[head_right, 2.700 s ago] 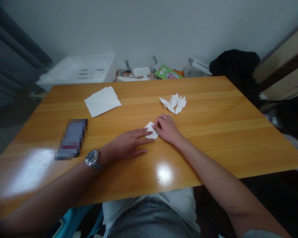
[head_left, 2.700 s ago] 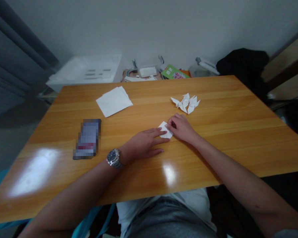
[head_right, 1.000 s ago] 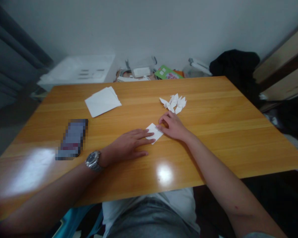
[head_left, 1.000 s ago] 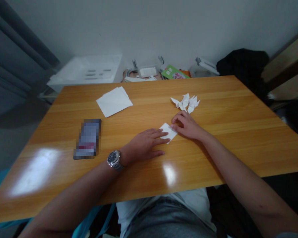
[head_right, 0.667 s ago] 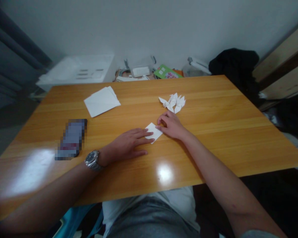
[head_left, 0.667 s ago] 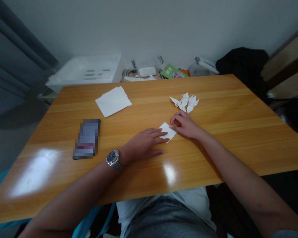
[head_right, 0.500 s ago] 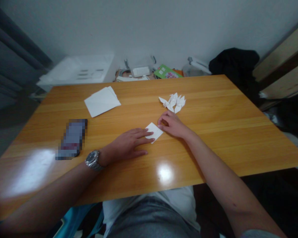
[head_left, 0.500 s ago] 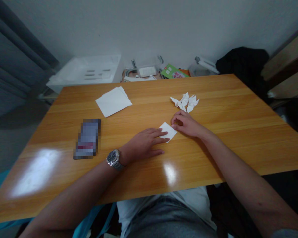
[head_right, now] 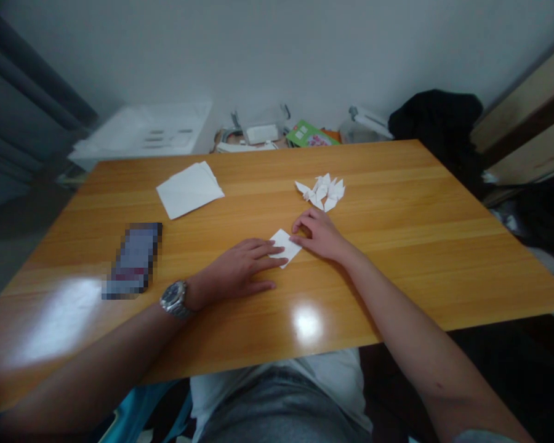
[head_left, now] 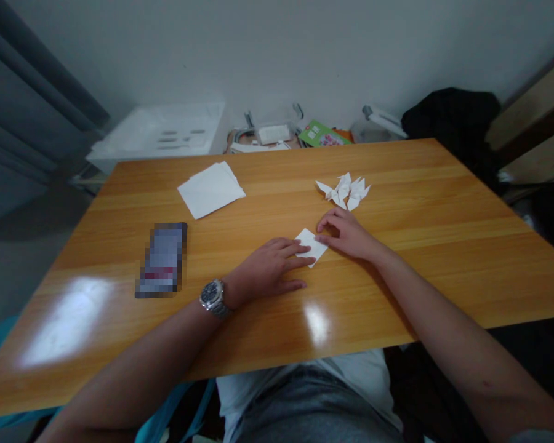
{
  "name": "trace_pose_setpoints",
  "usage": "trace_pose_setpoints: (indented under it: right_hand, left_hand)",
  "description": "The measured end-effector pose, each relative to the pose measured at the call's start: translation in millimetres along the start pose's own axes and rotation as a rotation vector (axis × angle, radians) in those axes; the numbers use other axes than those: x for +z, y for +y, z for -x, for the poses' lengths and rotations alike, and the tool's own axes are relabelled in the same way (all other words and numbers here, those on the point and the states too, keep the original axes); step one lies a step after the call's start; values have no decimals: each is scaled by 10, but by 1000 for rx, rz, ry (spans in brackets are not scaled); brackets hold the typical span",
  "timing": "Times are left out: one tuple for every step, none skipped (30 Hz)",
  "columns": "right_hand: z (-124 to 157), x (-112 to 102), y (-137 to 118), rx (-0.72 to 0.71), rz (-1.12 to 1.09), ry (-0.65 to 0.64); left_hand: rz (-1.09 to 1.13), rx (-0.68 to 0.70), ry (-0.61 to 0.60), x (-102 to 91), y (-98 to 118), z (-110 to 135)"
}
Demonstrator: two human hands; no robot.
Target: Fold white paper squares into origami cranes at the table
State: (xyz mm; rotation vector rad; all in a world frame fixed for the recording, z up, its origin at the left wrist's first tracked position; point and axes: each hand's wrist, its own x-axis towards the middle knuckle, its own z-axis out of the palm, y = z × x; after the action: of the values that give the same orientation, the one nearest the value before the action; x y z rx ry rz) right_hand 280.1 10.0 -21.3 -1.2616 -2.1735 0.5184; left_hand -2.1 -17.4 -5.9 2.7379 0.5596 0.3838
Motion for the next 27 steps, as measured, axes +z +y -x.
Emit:
trace_pose_setpoints:
  right_hand:
    - [-2,11,9,9,14,-1]
    - [-4,20,20,19,26,-3]
    - [-5,27,29,28,36,-4]
    - [-6,31,36,36,45,-5]
    - [-7,35,41,41,53,-8]
    - [-8,38,42,42,59,-11]
    - [-9,42,40,42,63,-13]
    - [-11,47,36,44,68,-12]
    - [-12,54,30,50,74,-5]
    - [-15,62,22,61,84,4]
    - [-17,72,15,75,96,15]
    - [-20,80,8,89,107,26]
    - [-22,87,3,99,117,33]
    - [-23,90,-1,102,124,36]
    - [-24,88,-3,97,129,35]
    - [-23,82,-4,87,131,31]
    - [-21,71,-4,74,130,25]
    - [-18,58,-2,60,125,15]
    - [-13,43,1,46,116,2]
    - [-9,30,4,34,104,-12]
    - [-5,19,7,28,92,-21]
    - [-1,12,10,27,83,-27]
    - [2,10,11,29,81,-29]
    - [3,14,12,34,85,-28]
    - [4,22,10,42,94,-25]
    - [4,34,7,51,104,-21]
    - [3,48,3,61,115,-16]
  left_hand:
    - [-2,0,-2,-3,3,1]
    - [-3,2,-1,-6,6,0]
    - [-2,4,0,-9,8,0]
    - [-1,5,3,-11,10,-1]
    - [1,5,7,-13,11,-3]
    - [3,5,8,-14,10,-5]
    - [4,3,9,-14,10,-7]
    - [5,3,6,-14,8,-9]
    - [6,3,3,-14,7,-10]
    - [7,3,2,-15,6,-12]
    - [11,3,1,-17,6,-14]
    - [15,1,1,-21,7,-16]
    - [18,0,1,-25,10,-18]
    - [21,-2,0,-30,14,-20]
    - [23,-3,-3,-36,19,-22]
    - [23,-3,-5,-42,24,-24]
    - [22,-5,-8,-46,29,-26]
    - [21,-7,-11,-50,33,-26]
    - [20,-9,-15,-53,37,-26]
    - [19,-13,-19,-54,39,-24]
    - [17,-15,-22,-54,40,-22]
    - [16,-16,-22,-54,40,-20]
    - [15,-16,-23,-54,40,-18]
    - [15,-15,-21,-54,40,-15]
    - [16,-14,-21,-55,40,-14]
    - [16,-13,-22,-57,40,-13]
    - [16,-14,-25,-60,41,-14]
